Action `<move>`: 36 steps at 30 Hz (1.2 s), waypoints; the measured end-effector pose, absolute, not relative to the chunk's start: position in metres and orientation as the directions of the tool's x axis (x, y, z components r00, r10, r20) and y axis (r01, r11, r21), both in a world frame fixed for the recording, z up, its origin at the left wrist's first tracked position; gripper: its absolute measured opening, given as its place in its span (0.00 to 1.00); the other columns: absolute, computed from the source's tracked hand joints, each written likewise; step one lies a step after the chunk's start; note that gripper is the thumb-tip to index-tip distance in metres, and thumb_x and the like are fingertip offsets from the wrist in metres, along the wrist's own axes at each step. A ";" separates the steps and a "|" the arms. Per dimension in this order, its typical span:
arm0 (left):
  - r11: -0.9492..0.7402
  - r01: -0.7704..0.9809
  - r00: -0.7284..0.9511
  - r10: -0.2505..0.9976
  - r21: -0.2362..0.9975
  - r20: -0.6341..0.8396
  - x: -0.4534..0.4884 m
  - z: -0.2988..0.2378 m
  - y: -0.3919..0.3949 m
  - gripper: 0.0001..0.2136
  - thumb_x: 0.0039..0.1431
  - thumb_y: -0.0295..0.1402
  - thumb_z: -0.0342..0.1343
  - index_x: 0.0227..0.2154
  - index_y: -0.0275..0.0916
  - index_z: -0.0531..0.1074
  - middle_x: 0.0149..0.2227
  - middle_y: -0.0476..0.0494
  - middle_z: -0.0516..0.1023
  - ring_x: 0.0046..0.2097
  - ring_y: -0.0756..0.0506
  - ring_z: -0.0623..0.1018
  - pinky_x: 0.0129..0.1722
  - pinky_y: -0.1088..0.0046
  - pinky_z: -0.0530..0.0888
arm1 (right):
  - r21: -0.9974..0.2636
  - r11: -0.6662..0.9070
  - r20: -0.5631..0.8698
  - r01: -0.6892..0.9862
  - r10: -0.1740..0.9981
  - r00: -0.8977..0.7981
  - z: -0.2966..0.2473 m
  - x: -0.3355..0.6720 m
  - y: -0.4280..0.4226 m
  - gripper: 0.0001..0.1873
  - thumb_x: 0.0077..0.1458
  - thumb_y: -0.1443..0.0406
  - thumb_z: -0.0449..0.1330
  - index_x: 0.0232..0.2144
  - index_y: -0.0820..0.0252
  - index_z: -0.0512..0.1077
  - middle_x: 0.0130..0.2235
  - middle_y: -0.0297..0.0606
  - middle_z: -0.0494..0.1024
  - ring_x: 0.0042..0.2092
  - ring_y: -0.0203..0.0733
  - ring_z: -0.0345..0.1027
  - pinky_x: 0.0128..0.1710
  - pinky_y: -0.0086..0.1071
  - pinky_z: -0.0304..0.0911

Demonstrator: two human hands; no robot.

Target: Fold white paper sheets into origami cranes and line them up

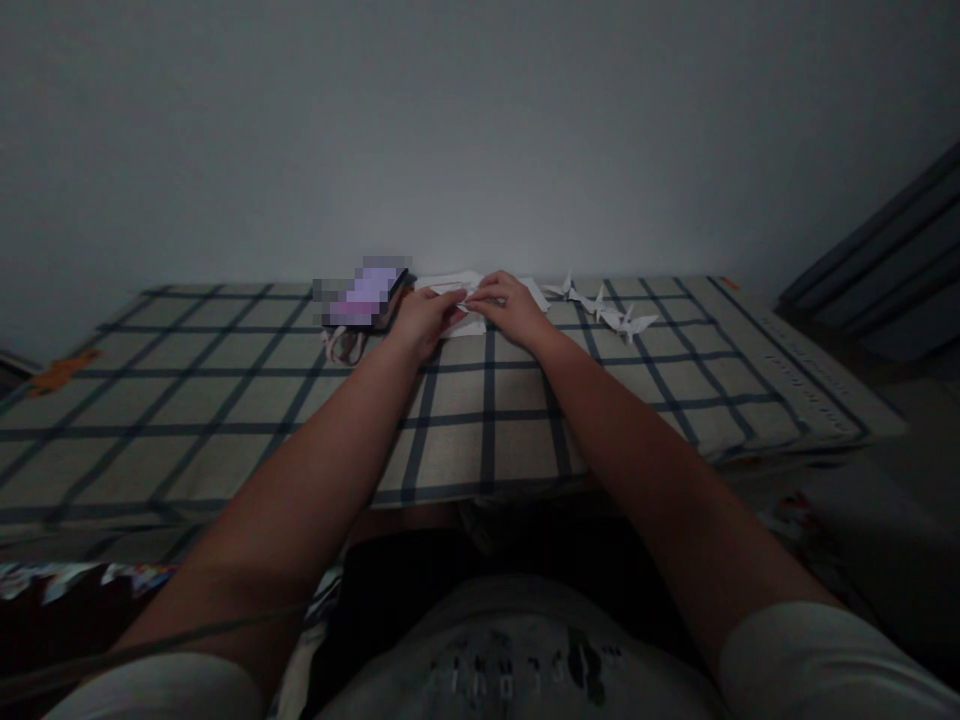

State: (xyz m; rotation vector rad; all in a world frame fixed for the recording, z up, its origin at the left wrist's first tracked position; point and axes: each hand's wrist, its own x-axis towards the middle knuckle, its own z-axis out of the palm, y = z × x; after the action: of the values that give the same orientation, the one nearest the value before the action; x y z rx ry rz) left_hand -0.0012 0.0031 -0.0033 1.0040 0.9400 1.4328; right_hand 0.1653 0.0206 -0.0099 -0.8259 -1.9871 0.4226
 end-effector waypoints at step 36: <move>-0.207 -0.085 0.071 0.974 0.975 0.214 -0.006 0.000 -0.005 0.42 0.44 0.25 0.66 0.65 0.42 0.61 0.21 0.59 0.70 0.25 0.54 0.74 0.37 0.75 0.73 | -0.929 0.356 0.332 0.104 0.923 -0.192 -0.006 0.164 0.021 0.09 0.56 0.60 0.63 0.36 0.61 0.74 0.37 0.36 0.78 0.39 0.36 0.70 0.43 0.30 0.66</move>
State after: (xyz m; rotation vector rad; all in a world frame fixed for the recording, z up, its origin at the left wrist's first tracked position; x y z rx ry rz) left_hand -0.0063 -0.0050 0.0000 1.3407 0.9846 1.3370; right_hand 0.1639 0.0212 -0.0061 -0.9498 -1.5824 0.9906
